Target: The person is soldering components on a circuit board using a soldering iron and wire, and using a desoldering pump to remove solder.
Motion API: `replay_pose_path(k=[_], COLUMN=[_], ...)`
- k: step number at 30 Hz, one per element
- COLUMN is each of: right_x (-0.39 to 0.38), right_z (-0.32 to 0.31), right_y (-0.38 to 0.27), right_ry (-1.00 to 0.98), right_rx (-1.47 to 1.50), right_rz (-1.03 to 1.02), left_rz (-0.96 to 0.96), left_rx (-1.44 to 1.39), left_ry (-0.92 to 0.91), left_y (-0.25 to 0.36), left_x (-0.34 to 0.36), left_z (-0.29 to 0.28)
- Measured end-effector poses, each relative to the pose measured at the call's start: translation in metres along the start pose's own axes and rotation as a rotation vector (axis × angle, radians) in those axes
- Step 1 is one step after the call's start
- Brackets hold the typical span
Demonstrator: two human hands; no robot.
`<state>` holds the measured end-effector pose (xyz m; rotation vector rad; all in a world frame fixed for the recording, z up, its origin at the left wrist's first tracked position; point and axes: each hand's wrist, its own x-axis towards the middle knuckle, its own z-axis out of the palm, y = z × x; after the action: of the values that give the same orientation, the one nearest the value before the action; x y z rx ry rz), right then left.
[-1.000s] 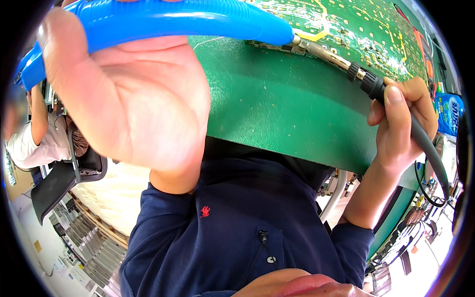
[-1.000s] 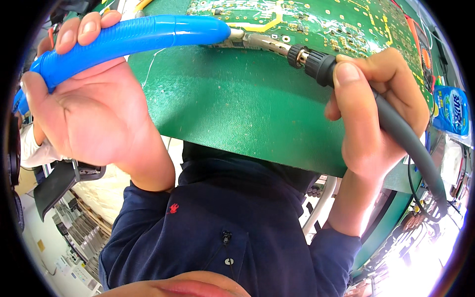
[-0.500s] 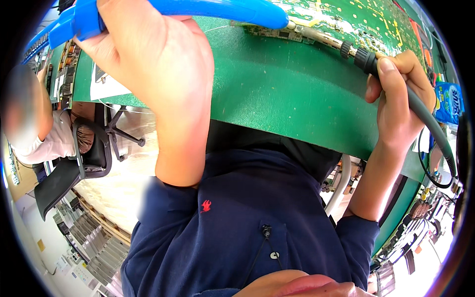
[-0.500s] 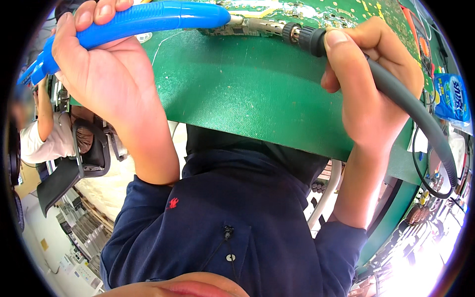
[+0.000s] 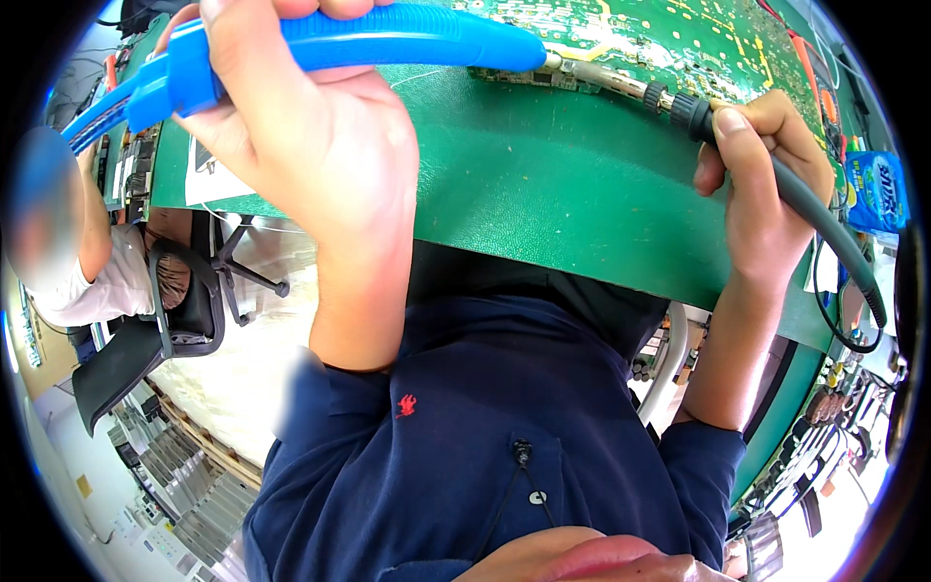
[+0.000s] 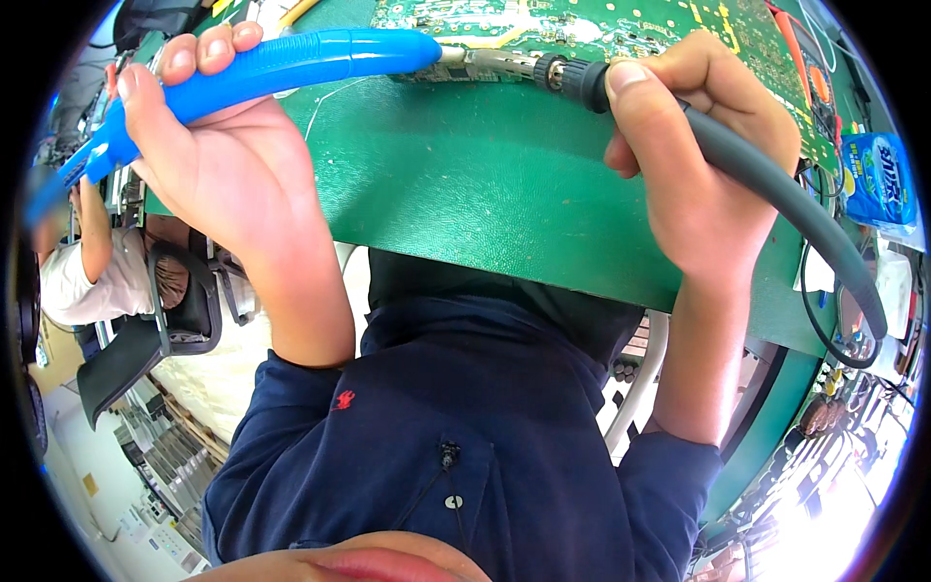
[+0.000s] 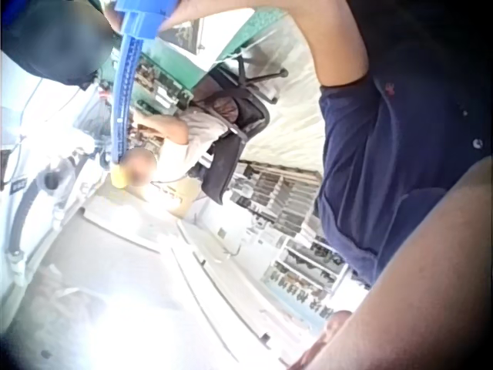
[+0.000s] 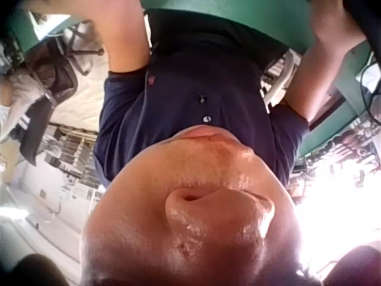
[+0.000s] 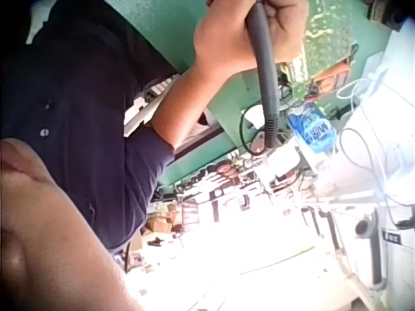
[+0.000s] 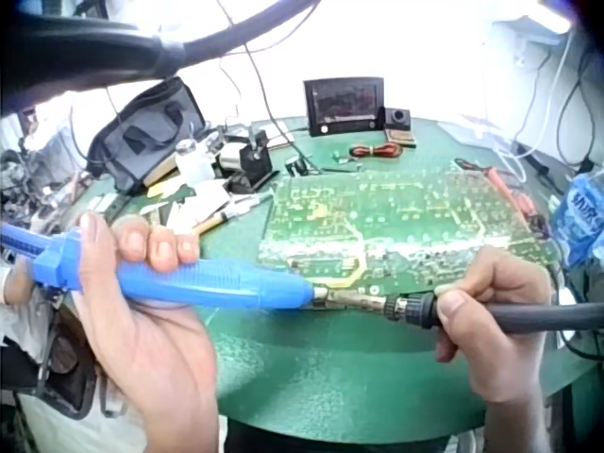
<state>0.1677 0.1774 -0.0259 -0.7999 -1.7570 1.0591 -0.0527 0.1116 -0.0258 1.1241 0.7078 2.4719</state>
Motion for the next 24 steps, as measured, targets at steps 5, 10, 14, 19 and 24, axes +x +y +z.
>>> replay_pose_path(k=[5, 10, 14, 19, 24], right_x=[0.007, 0.009, 0.011, 0.011, 0.005], right_z=[-0.012, -0.016, -0.013, -0.012, -0.019], right_y=[0.012, 0.011, 0.01, 0.013, 0.006], right_ry=[0.157, 0.161, 0.165, 0.201, 0.176], right_rx=[0.138, 0.371, 0.322, 0.291, 0.256], right_rz=[-0.021, -0.121, -0.116, -0.138, -0.161], left_rz=[-0.002, 0.113, 0.226, 0.167, -0.056], left_rx=[-0.197, -0.021, 0.236, 0.469, 0.591], left_ry=[0.074, 0.041, 0.02, -0.233, -0.261], left_y=[0.025, 0.062, 0.085, 0.121, 0.126], left_x=[-0.003, 0.003, 0.006, 0.022, 0.036], left_z=[-0.007, -0.025, -0.04, -0.088, -0.1])
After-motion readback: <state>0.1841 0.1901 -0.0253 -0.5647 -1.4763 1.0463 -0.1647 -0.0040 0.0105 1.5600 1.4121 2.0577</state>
